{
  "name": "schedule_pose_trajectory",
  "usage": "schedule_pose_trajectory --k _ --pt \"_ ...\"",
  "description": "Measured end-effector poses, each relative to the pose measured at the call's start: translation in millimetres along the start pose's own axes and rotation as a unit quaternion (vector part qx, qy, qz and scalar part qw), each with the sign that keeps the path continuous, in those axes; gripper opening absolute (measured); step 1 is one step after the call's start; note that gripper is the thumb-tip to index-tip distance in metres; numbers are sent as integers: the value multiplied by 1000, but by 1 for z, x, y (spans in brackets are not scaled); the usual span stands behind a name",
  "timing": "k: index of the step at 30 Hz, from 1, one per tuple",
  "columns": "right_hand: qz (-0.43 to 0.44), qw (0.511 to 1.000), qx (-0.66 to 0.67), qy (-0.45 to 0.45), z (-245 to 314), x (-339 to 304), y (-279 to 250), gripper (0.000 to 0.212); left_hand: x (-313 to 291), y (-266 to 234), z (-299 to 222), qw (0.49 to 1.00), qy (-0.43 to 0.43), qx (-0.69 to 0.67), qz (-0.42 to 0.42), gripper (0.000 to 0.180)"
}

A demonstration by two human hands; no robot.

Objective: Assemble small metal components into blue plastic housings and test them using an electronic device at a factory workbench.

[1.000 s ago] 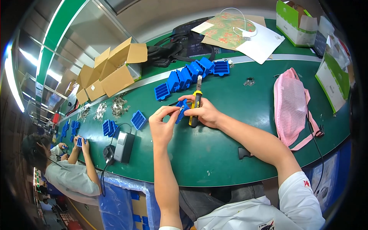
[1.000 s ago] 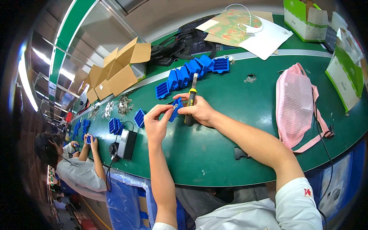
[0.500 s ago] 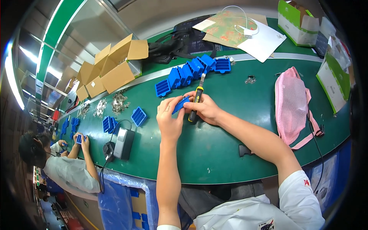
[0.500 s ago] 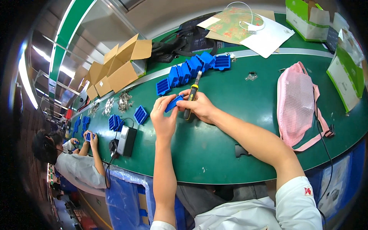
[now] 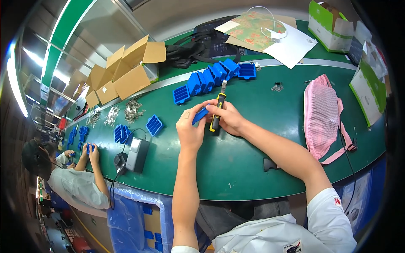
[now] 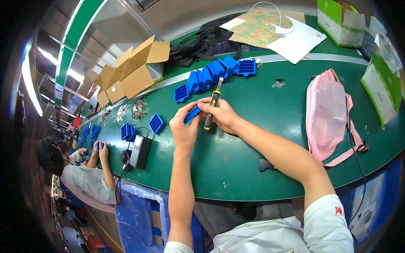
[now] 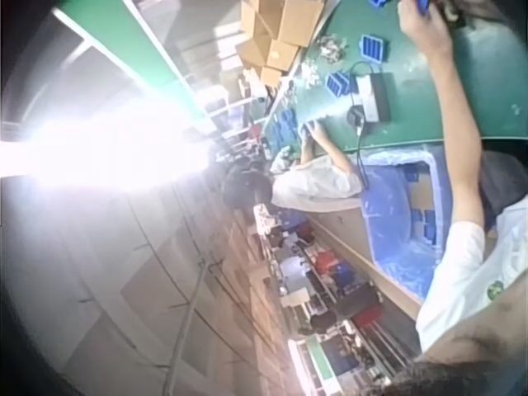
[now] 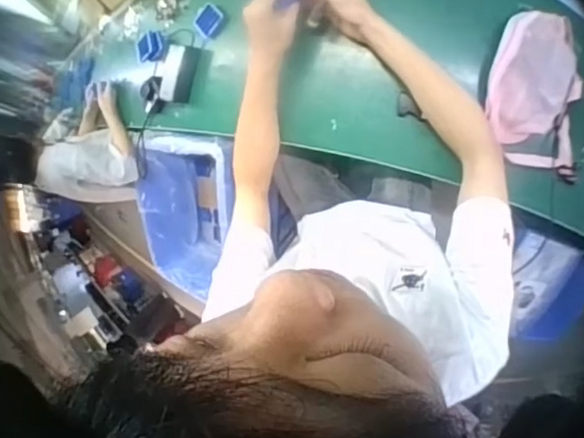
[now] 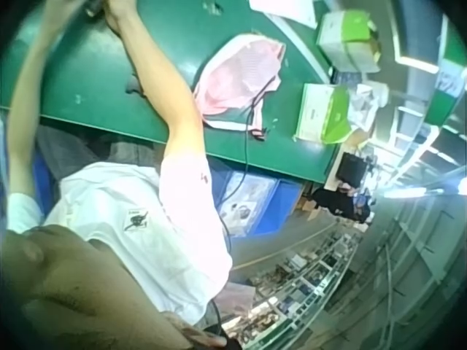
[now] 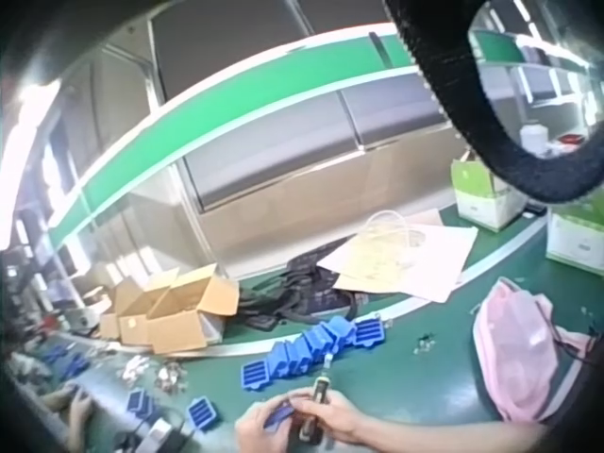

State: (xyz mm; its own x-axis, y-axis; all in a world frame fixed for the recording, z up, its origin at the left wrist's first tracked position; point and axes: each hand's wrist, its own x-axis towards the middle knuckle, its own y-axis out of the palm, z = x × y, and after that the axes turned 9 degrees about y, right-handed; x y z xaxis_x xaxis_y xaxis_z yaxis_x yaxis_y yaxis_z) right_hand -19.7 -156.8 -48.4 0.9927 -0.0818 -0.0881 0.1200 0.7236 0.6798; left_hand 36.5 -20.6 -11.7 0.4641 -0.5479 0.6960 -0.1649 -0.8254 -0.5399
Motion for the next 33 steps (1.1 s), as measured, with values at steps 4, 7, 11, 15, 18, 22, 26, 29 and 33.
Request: schedule_pose_trajectory --k 4,7,11,15,18,22,26,29,33 --pt "5 1000 -10 6 0 0 -2 25 2 -1 2 999 44 -20 6 38" --pt "11 1000 -8 9 2 -1 2 23 2 0 6 997 62 -45 -8 40" --pt "30 999 26 25 3 -1 -1 21 4 6 1 995 89 -37 -25 42" --pt "28 999 16 21 3 0 0 20 1 10 2 994 101 -24 -37 40" --pt "13 999 15 28 3 -1 1 20 -2 13 2 997 48 -45 -51 38" --pt "20 999 8 33 2 0 0 21 -3 11 -1 996 43 -47 -69 35" --pt "16 998 27 54 2 1 1 23 1 0 -4 992 -7 -34 -121 30" --pt "13 998 -13 58 5 -1 1 25 3 -10 10 988 -40 -12 -148 30" --pt "23 997 -58 53 4 0 -2 29 4 -19 13 981 -81 9 -175 29"
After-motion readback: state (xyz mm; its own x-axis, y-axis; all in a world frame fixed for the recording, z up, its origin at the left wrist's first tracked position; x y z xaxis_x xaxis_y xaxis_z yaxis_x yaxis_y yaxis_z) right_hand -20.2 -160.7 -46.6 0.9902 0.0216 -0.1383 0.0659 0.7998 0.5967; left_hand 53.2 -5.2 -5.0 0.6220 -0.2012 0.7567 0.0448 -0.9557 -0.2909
